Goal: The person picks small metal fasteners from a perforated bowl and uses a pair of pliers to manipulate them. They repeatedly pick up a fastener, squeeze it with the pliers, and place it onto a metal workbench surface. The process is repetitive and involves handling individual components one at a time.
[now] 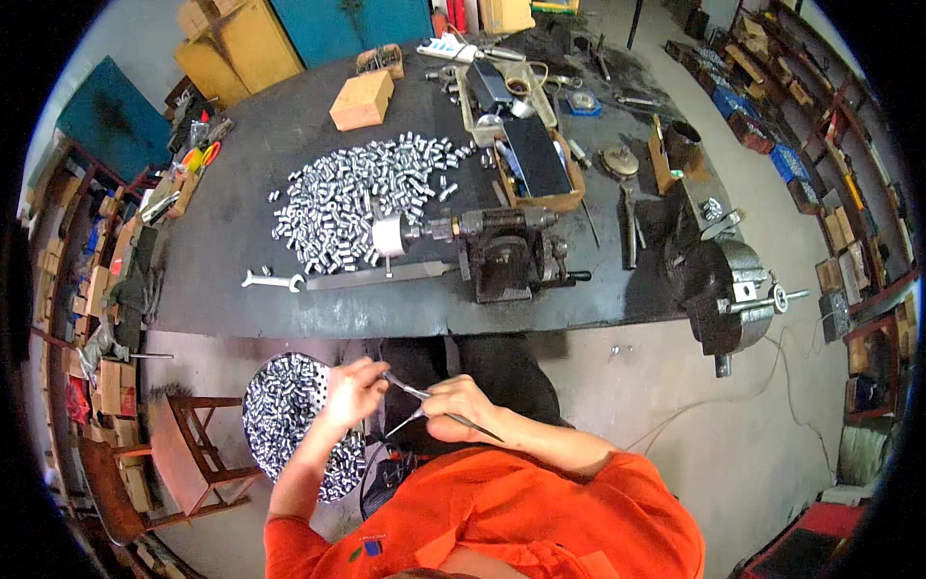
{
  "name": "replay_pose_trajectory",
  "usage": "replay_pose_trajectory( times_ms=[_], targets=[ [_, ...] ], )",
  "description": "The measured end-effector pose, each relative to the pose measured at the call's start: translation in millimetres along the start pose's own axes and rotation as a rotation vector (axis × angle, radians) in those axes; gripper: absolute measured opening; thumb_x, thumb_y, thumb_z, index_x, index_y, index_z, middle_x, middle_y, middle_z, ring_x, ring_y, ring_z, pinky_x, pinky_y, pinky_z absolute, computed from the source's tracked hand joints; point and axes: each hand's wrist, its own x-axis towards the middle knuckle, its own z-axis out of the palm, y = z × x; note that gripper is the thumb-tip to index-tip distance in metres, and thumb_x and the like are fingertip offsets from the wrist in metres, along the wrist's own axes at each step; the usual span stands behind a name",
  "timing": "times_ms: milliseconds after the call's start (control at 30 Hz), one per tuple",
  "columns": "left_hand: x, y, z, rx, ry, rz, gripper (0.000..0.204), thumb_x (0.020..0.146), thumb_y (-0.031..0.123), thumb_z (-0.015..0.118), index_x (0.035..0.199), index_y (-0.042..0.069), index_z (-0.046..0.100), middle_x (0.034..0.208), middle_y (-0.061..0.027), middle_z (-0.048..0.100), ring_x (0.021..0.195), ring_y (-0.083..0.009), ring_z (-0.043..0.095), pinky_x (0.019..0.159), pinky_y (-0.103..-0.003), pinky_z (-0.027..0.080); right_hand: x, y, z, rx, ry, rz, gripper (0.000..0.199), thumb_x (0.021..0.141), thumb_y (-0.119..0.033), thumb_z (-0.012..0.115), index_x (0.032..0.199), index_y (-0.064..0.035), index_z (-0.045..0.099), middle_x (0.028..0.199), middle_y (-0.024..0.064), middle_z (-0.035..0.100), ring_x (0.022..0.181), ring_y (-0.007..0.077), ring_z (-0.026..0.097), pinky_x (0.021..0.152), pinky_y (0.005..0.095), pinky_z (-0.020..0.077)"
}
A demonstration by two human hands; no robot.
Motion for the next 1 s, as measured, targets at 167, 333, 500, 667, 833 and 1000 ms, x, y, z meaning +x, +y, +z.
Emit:
replay_pose_trajectory(
  times_ms=[167, 333, 500, 667, 833, 1000],
  targets=[
    [67.4, -43.2, -18.3, 0.151, 0.102, -0.080, 0.024, 0.069, 0.020, 0.072, 0.086, 0.004, 0.067, 0.066, -0.0150, 0.061, 0.057, -0.0277, 0.061, 0.054, -0.037, 0.047, -3.1, -17.2, -26.0, -0.109, 0.100, 0.032, 0.033, 0.068, -0.018, 0.057, 0.052, -0.0059, 0.030, 0.049, 0.0089, 0.030, 0.040, 0.0272, 0.037, 0.039, 0.0379, 0.0267],
    [151.2, -91.2, -46.6, -0.187, 0.313, -0.289, 0.032, 0.077, 0.012, 0.066, 0.106, 0.000, 0.060, 0.066, -0.0093, 0.060, 0.052, -0.0159, 0.057, 0.049, -0.031, 0.045, -7.5, -18.0, -10.2, -0.037, 0.047, 0.061, 0.036, 0.070, -0.020, 0.057, 0.052, -0.0051, 0.030, 0.050, 0.0098, 0.030, 0.041, 0.0271, 0.037, 0.040, 0.0373, 0.0271],
    [131.1, -82.6, -58.4, -0.658, 0.420, -0.264, 0.033, 0.084, 0.008, 0.061, 0.113, -0.005, 0.053, 0.065, -0.0042, 0.057, 0.052, -0.0096, 0.053, 0.046, -0.024, 0.042, -9.8, -24.1, -9.2, -0.095, 0.096, 0.031, 0.022, 0.061, -0.005, 0.053, 0.050, -0.0060, 0.034, 0.047, 0.0066, 0.032, 0.037, 0.0217, 0.035, 0.036, 0.0328, 0.0261],
    [12.0, -101.6, -43.3, -0.346, 0.318, -0.485, 0.023, 0.081, 0.010, 0.062, 0.099, -0.003, 0.062, 0.059, -0.0082, 0.060, 0.052, -0.0105, 0.057, 0.049, -0.025, 0.044, -22.6, -19.1, -3.9, -0.055, 0.097, 0.141, 0.029, 0.066, -0.012, 0.054, 0.050, -0.0056, 0.031, 0.047, 0.0077, 0.028, 0.036, 0.0218, 0.032, 0.037, 0.0331, 0.0242],
    [-130.9, -152.5, -7.9, 0.125, 0.033, -0.814, 0.022, 0.077, 0.018, 0.058, 0.095, 0.008, 0.066, 0.076, -0.0181, 0.065, 0.076, -0.0298, 0.066, 0.069, -0.040, 0.052, -11.4, -23.7, 5.7, 0.035, 0.058, 0.163, 0.024, 0.062, -0.008, 0.054, 0.050, -0.0053, 0.033, 0.047, 0.0073, 0.031, 0.037, 0.0208, 0.033, 0.038, 0.0324, 0.0248],
    [-183.5, -151.5, 41.9, 0.339, -0.383, -0.975, 0.030, 0.071, 0.033, 0.061, 0.088, 0.009, 0.066, 0.090, -0.0186, 0.065, 0.086, -0.0330, 0.064, 0.077, -0.041, 0.051, -9.3, -20.9, 10.8, 0.016, 0.014, 0.164, 0.022, 0.059, -0.007, 0.055, 0.050, -0.0051, 0.035, 0.047, 0.0075, 0.032, 0.038, 0.0211, 0.035, 0.039, 0.0327, 0.0261]
  ],
)
